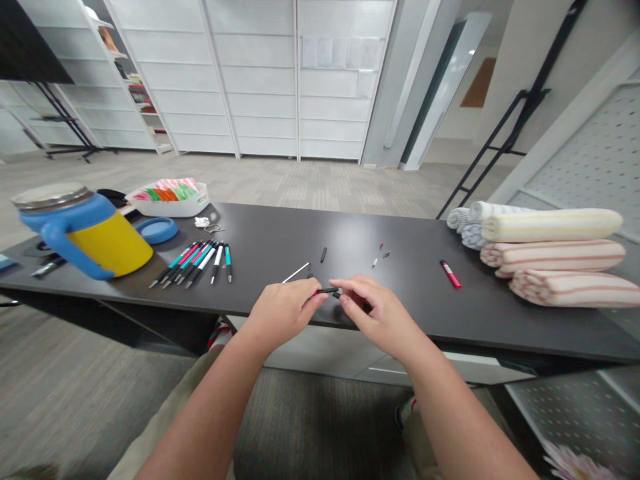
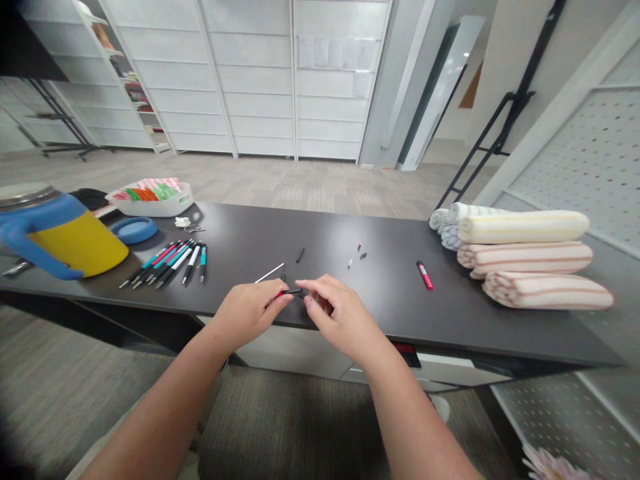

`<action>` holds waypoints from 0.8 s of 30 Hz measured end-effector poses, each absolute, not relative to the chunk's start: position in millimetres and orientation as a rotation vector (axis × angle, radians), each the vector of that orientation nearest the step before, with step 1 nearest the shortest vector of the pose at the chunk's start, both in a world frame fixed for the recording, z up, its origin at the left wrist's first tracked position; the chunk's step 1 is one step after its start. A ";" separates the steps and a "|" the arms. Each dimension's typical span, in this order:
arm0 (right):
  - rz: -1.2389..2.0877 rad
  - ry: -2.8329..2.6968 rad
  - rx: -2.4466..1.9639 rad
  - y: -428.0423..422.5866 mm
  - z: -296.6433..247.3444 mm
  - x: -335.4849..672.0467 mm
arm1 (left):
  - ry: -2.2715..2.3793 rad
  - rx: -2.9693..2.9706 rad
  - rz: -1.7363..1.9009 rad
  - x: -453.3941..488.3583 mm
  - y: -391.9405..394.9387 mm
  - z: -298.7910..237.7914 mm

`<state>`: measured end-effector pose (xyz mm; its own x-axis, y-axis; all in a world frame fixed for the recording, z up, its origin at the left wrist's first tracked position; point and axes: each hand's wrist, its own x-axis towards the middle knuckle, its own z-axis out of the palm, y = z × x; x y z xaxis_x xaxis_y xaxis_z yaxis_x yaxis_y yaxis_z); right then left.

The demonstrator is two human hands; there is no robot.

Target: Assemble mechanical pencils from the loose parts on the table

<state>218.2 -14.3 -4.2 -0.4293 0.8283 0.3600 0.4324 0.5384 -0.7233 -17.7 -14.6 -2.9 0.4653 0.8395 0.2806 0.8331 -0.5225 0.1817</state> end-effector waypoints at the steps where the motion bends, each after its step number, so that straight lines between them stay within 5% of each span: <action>1: 0.677 -2.071 -1.007 -13.7 -3.5 218.6 | 1.525 2.671 0.530 -17.6 -14.6 -2.8; 12: 0.986 -1.531 -1.037 -9.1 -12.8 220.9 | 1.509 2.655 0.523 -16.2 -14.3 -0.3; 24: 0.939 -1.547 -1.085 -11.4 -14.2 222.4 | 1.523 2.658 0.512 -16.2 -14.8 0.0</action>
<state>222.4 -11.4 -14.2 -0.1134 0.9526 0.2824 0.1887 0.2997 -0.9352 -16.2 -14.8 0.0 0.4648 0.8450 0.2644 0.8332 -0.5185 0.1922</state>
